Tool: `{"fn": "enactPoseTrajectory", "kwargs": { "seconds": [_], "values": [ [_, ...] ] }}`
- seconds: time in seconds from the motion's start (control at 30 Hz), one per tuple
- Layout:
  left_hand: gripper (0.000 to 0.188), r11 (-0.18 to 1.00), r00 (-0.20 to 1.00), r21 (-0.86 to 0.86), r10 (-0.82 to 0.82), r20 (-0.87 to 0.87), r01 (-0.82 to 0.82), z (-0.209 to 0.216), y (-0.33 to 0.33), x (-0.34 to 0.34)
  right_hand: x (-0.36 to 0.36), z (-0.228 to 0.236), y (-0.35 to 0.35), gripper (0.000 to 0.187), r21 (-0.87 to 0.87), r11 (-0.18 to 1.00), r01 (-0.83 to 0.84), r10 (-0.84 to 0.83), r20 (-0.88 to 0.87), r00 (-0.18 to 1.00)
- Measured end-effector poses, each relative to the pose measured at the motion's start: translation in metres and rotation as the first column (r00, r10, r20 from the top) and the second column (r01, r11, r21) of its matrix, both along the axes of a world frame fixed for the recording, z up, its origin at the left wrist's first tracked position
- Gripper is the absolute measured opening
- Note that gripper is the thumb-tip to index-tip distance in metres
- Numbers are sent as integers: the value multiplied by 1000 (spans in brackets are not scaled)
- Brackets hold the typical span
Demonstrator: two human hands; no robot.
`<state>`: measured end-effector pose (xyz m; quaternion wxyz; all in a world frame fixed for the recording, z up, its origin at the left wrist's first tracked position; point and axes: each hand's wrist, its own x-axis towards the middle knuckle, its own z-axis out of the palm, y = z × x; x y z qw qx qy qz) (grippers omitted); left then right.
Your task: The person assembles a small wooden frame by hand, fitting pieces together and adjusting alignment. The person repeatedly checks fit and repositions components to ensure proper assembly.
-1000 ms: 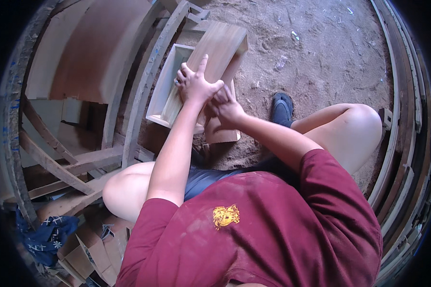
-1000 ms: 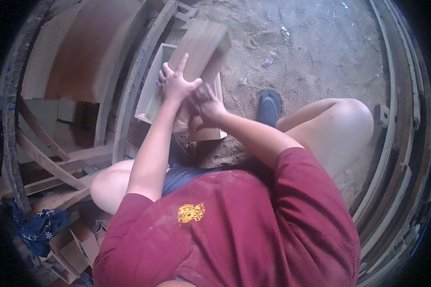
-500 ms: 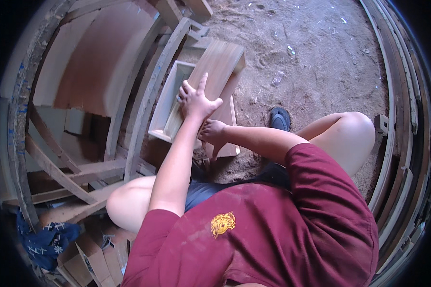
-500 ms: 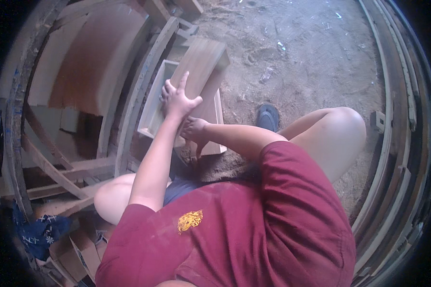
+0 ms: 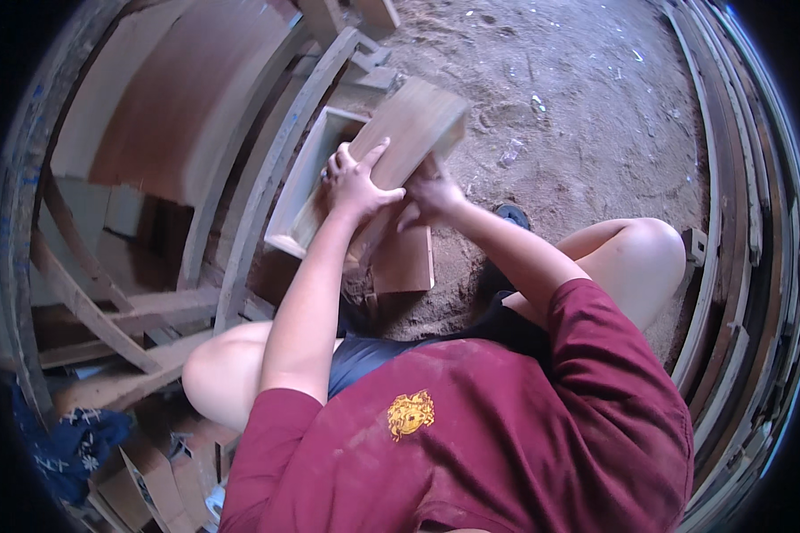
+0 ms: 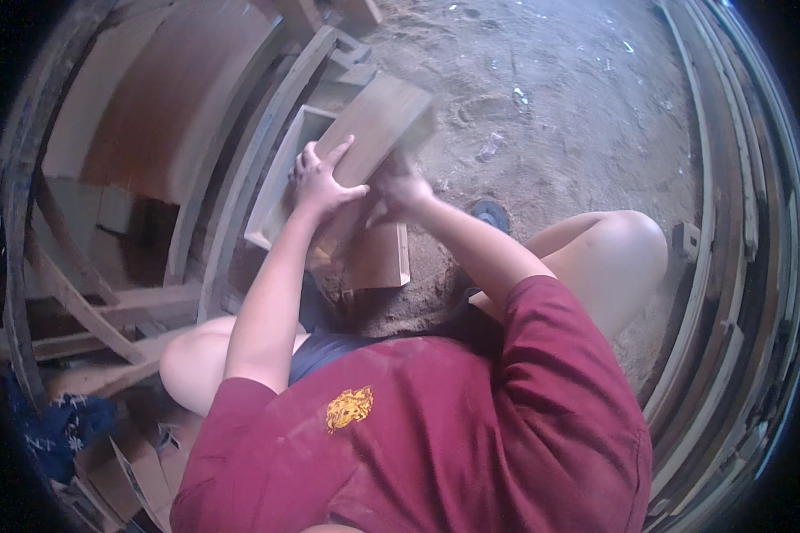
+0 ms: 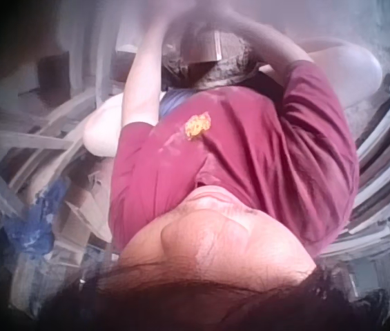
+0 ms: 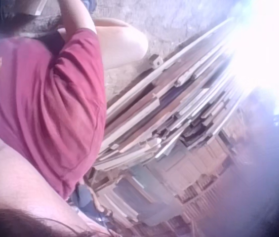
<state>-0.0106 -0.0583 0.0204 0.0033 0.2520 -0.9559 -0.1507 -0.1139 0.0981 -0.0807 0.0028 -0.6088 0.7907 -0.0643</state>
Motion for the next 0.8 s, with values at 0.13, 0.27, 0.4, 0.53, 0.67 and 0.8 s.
{"fn": "enactPoseTrajectory", "kwargs": {
  "seconds": [0.13,0.27,0.4,0.53,0.67,0.8],
  "values": [
    [101,995,995,-10,-98,-3,98,3,-13,5,22,9,-4,116,111,994,11,-22,103,994],
    [101,991,991,14,-134,18,134,1,-28,9,90,-13,-13,116,-68,975,-213,215,24,976],
    [103,986,987,41,-159,3,159,-4,-43,9,65,-17,-15,114,-134,976,-174,199,208,958],
    [103,990,994,96,-107,-2,106,-7,-52,-4,21,28,-17,109,50,987,156,-156,0,988],
    [103,985,993,135,-113,21,109,-1,-57,-17,48,8,-31,98,106,994,-17,0,161,987],
    [102,986,994,132,-107,26,102,-2,-58,-10,120,-1,-53,105,26,935,-353,349,104,931]
  ]
}}
